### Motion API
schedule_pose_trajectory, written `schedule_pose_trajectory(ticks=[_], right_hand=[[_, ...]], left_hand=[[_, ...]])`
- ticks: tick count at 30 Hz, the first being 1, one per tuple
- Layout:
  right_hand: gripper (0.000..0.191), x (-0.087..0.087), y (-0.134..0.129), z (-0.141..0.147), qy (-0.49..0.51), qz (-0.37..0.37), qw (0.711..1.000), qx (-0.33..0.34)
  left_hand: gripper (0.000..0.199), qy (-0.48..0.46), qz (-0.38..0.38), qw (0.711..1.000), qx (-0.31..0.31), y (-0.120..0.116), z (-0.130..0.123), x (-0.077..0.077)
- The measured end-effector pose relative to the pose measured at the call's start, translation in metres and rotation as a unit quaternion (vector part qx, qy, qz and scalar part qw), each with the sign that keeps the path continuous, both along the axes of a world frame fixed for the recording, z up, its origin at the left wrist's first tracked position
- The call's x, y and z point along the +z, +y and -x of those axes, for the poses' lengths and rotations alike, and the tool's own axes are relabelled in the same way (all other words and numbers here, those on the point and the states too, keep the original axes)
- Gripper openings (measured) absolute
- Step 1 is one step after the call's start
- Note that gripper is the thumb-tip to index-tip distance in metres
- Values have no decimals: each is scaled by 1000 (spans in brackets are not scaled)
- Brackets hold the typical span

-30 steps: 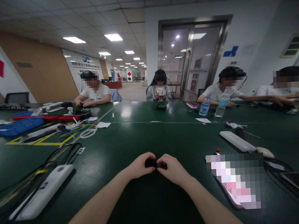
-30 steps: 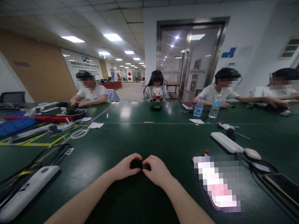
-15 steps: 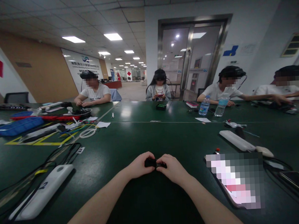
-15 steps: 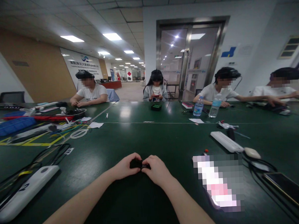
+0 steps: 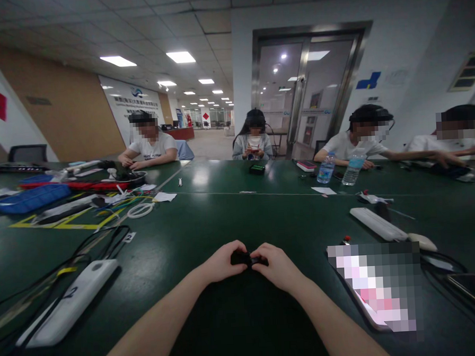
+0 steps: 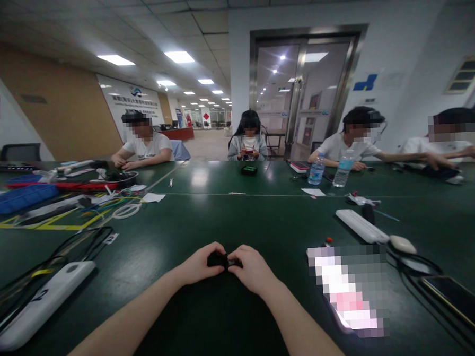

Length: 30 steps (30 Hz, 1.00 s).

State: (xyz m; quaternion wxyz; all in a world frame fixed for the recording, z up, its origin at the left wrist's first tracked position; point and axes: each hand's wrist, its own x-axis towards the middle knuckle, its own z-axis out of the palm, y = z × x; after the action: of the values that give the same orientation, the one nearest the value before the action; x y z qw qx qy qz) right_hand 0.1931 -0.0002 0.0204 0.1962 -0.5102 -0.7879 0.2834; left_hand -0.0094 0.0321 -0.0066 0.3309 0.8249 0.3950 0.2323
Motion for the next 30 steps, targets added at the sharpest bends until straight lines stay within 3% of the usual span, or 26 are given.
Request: schedule_pose_trajectory(ticks=[13,18,24,30], right_hand=[[24,1,-1,4,-16,14,1000,-12],[19,-2,1,4,-8,16,1000,-19],[20,-2,3,3,7,41,998,-39],[18,-7,7,4,6,9,999,-47]], left_hand=[[28,8,1,1000,4,-1,0,0],[18,2,-31,999,-42,0,0,0],[24,3,-32,998,-54,1,0,-2],[28,25,-34,997,-59,1,1,1]])
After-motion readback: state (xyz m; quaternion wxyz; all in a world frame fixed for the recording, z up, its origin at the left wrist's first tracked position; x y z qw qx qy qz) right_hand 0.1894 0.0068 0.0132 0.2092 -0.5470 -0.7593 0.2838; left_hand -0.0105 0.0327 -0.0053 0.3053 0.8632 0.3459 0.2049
